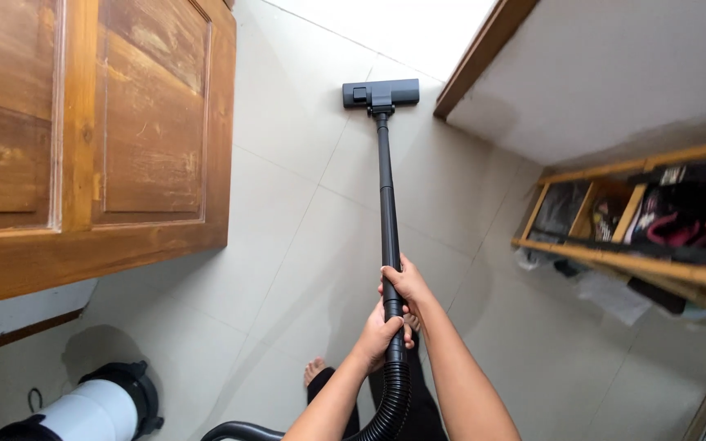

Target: Vacuuming the floor of a room.

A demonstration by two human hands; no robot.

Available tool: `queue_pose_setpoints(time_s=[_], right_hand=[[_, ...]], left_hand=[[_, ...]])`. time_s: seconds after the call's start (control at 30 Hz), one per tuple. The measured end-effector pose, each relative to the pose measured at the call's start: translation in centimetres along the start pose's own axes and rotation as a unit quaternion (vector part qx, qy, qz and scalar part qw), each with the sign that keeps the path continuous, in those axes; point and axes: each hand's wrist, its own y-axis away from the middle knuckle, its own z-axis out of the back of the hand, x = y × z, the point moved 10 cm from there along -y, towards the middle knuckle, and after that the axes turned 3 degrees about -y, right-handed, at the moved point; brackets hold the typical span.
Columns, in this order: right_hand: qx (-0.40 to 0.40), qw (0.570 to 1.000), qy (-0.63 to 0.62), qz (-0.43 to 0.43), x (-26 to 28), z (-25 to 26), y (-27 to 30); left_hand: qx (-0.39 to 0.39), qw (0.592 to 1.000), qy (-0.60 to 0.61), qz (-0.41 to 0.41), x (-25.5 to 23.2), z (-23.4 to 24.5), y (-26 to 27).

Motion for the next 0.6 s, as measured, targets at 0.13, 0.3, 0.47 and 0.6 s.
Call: queue_pose_setpoints(time_s=[0.13, 0.3, 0.47, 0.6], right_hand=[[0.012, 0.999, 0.032, 0.001, 3.9, 1.4, -3.5], [0.025, 0.999, 0.039, 0.009, 7.4, 1.6, -6.8], [0.029, 0.998, 0.047, 0.003, 9.4, 1.6, -8.3], [0.030, 0.998, 0.053, -0.011, 8.6, 2.0, -7.3]], left_hand=[[-0.035, 0.999, -0.011, 0.003, -3.6, -3.4, -4.2], [-0.075, 0.994, -0.055, 0.060, -4.5, -2.8, -8.3], [-0.113, 0.987, -0.087, 0.078, -5.8, -2.9, -10.3], [-0.116, 0.988, -0.084, 0.061, -4.4, -2.8, -10.0]])
